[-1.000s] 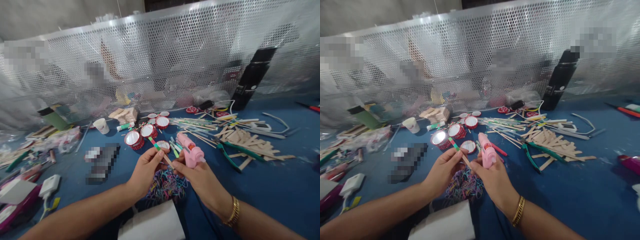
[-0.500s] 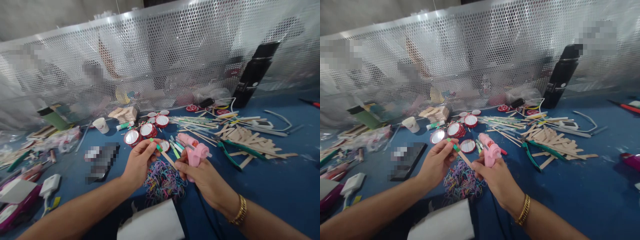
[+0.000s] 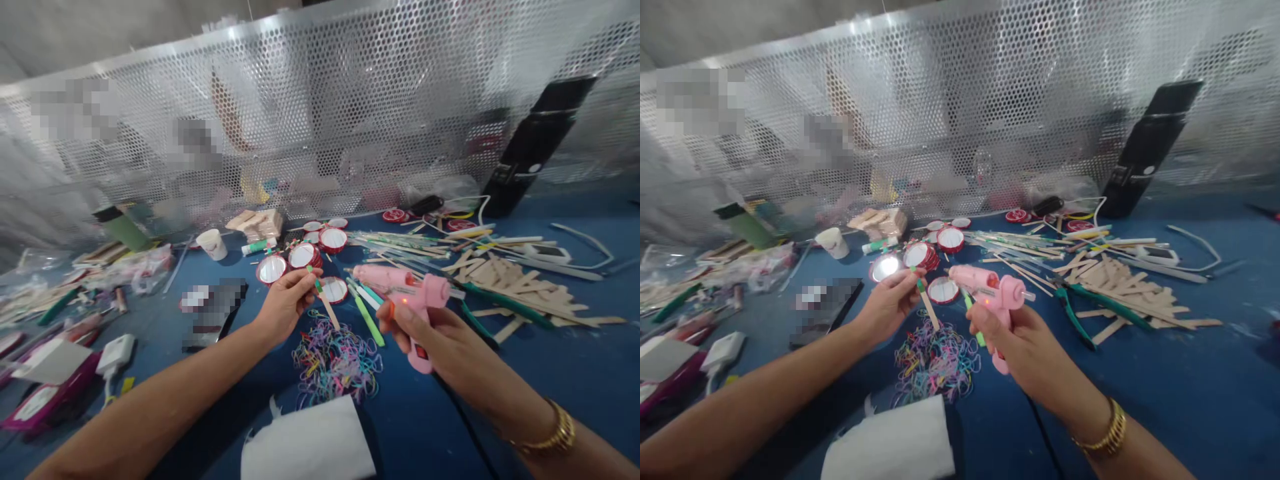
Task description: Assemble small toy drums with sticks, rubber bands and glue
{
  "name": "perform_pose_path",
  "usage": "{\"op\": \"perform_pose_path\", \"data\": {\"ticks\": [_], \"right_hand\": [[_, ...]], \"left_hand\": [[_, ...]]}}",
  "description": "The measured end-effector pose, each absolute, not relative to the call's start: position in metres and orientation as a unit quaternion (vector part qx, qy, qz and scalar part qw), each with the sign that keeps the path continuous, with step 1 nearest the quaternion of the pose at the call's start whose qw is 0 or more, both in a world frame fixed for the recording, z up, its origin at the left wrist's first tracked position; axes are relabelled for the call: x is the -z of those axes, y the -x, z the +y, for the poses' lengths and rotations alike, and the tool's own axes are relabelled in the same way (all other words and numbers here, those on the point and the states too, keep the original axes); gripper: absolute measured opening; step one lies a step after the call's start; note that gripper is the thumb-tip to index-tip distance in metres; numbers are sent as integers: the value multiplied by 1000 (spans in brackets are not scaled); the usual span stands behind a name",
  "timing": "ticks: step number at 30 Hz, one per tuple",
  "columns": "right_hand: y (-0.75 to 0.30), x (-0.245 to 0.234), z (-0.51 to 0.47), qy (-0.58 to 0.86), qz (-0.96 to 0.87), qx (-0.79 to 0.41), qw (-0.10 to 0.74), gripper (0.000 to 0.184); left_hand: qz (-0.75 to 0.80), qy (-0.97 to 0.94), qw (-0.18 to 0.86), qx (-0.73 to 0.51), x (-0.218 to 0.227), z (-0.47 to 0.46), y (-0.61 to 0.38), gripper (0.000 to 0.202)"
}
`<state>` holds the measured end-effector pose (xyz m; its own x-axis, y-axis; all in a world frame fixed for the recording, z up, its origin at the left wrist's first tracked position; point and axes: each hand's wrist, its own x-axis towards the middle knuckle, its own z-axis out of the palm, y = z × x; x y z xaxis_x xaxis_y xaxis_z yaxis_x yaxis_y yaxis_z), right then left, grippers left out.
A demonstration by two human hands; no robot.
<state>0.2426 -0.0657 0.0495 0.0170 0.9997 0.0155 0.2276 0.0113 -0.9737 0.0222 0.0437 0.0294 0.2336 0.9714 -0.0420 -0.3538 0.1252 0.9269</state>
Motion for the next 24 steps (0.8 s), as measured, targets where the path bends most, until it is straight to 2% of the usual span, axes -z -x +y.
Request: {"op": "perform_pose_path", "data": {"ticks": [6,24], "right_hand": [[-235,-48,-70,531,-561,-479,417,67],[-229,-37,-71,550,-563,-484,382,66]], "left_hand": [[350,-427,673,-492,-21,48,-19,30],[344,-433,682,-479,-24,42,-20,26]]}}
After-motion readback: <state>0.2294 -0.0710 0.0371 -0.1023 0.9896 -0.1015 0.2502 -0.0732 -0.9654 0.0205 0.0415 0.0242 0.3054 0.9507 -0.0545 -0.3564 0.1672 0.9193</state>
